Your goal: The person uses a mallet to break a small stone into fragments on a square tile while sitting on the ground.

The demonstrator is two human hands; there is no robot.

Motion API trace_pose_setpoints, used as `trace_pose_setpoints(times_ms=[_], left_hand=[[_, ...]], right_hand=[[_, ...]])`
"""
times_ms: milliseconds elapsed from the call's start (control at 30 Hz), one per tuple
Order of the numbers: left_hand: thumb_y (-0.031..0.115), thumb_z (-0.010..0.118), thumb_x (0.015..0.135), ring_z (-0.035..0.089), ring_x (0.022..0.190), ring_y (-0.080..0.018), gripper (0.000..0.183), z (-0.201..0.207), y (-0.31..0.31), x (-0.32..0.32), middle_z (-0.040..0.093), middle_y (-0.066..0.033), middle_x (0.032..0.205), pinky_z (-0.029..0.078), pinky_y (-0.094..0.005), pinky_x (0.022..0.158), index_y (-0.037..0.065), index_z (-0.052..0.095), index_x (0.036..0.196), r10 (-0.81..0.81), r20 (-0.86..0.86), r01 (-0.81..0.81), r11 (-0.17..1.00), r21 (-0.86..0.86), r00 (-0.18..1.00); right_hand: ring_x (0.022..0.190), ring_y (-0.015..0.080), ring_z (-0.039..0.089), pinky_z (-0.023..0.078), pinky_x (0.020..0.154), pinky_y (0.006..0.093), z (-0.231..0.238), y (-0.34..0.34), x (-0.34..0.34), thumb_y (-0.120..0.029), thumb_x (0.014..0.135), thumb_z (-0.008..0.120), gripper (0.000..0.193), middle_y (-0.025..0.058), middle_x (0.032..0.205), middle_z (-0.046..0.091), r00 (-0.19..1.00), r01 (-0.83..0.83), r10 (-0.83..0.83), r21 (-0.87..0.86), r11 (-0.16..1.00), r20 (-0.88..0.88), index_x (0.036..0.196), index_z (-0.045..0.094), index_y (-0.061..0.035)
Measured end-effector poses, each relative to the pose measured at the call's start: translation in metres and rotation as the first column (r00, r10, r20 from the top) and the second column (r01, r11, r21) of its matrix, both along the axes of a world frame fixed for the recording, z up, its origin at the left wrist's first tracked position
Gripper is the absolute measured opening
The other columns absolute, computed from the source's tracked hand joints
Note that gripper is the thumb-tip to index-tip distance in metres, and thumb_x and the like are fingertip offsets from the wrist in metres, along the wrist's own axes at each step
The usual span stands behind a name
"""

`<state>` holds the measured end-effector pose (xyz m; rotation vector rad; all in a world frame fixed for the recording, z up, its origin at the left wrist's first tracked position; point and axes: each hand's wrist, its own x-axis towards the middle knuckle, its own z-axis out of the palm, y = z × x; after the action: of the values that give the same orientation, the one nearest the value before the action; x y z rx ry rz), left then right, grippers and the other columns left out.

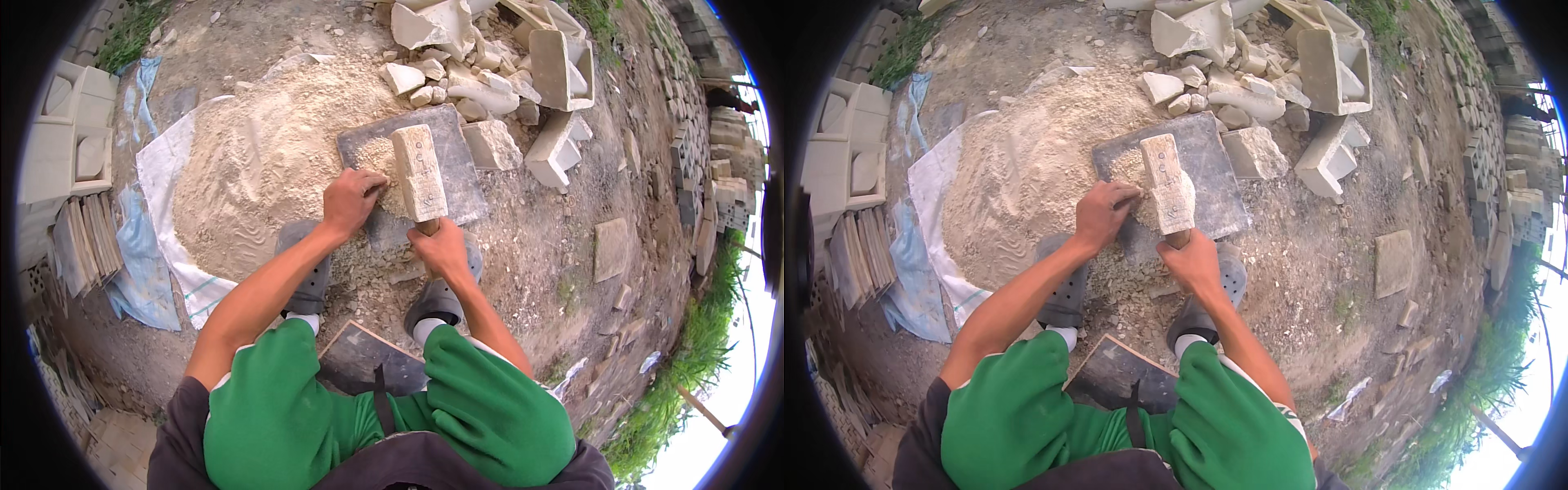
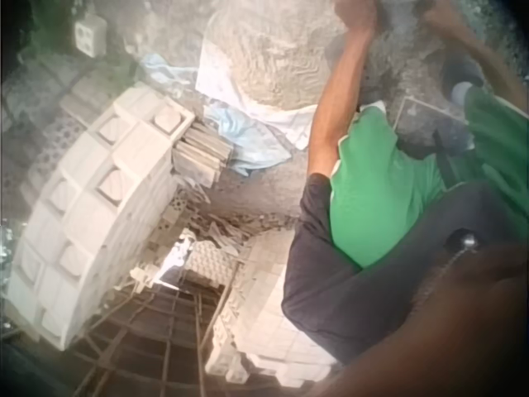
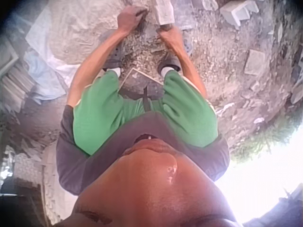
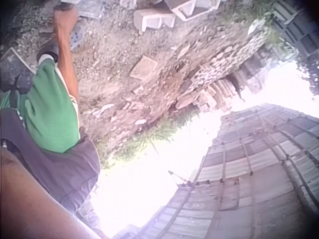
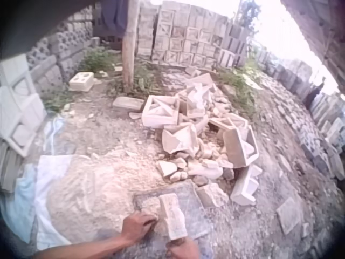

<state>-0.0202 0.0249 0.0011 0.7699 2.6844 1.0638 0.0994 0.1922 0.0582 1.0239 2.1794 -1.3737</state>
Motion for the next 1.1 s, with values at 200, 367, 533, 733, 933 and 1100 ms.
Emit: trace_pose_setpoints(times_ms=[200, 367, 533, 733, 933, 1100], left_hand=[[0.019, 0.076, 0.085, 0.066, 0.090, -0.0214, 0.011, 0.004, 0.005, 0.002, 0.074, 0.0006, 0.100, 0.054, -0.0337, 0.080, 0.014, 0.077, 0.095, 0.049, 0.114, -0.057, 0.996, 0.072, 0.992], [0.021, 0.073, 0.087, 0.066, 0.090, -0.0213, 0.010, -0.004, 0.006, 0.003, 0.072, 0.0012, 0.096, 0.054, -0.0356, 0.078, 0.015, 0.078, 0.093, 0.063, 0.032, -0.065, 0.996, 0.069, 0.998], [0.021, 0.073, 0.087, 0.066, 0.093, -0.0215, 0.011, -0.004, 0.008, 0.003, 0.071, -0.0001, 0.099, 0.053, -0.0359, 0.081, 0.014, 0.078, 0.093, 0.083, 0.076, -0.088, 0.994, 0.058, 0.994], [0.018, 0.073, 0.086, 0.063, 0.096, -0.0242, 0.014, 0.001, 0.004, 0.003, 0.070, -0.0012, 0.097, 0.052, -0.0368, 0.085, 0.011, 0.078, 0.098, 0.103, 0.175, -0.111, 0.993, 0.036, 0.979], [0.024, 0.074, 0.086, 0.062, 0.095, -0.0230, 0.012, -0.008, 0.006, 0.003, 0.066, -0.0011, 0.096, 0.052, -0.0380, 0.082, 0.014, 0.078, 0.093, 0.114, 0.076, -0.117, 0.993, 0.025, 0.990], [0.024, 0.075, 0.085, 0.062, 0.094, -0.0232, 0.012, -0.006, 0.003, 0.004, 0.064, -0.0020, 0.095, 0.051, -0.0379, 0.081, 0.015, 0.079, 0.091, 0.126, 0.097, -0.130, 0.991, 0.030, 0.987]], right_hand=[[0.063, 0.0151, 0.066, 0.052, 0.060, 0.0335, 0.029, -0.001, -0.006, -0.021, 0.080, 0.075, 0.027, 0.0083, 0.072, 0.070, 0.996, -0.035, 0.038, 0.039, 0.999, -0.077, 0.092, 0.069, 0.0032], [0.089, 0.0328, 0.073, 0.055, 0.079, 0.0399, 0.026, -0.005, -0.007, -0.025, 0.078, 0.074, 0.040, 0.0200, 0.096, 0.074, 0.993, -0.065, 0.067, 0.025, 0.998, -0.102, 0.106, 0.069, 0.0023], [0.082, 0.0272, 0.073, 0.055, 0.076, 0.0370, 0.007, -0.006, -0.009, -0.023, 0.077, 0.074, 0.037, 0.0201, 0.087, 0.073, 0.992, -0.124, 0.123, 0.096, 0.988, 0.012, 0.101, 0.069, 0.0037], [0.072, 0.0264, 0.072, 0.054, 0.072, 0.0372, 0.028, -0.003, -0.014, -0.022, 0.077, 0.073, 0.033, 0.0187, 0.079, 0.073, 0.996, -0.064, 0.064, 0.001, 0.998, -0.062, 0.097, 0.070, 0.0040], [0.076, 0.0246, 0.072, 0.054, 0.073, 0.0367, 0.011, -0.005, -0.010, -0.021, 0.077, 0.073, 0.034, 0.0177, 0.083, 0.073, 0.987, -0.157, 0.160, 0.142, 0.977, -0.005, 0.100, 0.070, 0.0034], [0.083, 0.0315, 0.073, 0.055, 0.077, 0.0397, 0.024, -0.006, -0.009, -0.026, 0.077, 0.074, 0.039, 0.0208, 0.089, 0.073, 0.993, -0.084, 0.084, -0.002, 0.996, -0.082, 0.103, 0.069, 0.0036]])
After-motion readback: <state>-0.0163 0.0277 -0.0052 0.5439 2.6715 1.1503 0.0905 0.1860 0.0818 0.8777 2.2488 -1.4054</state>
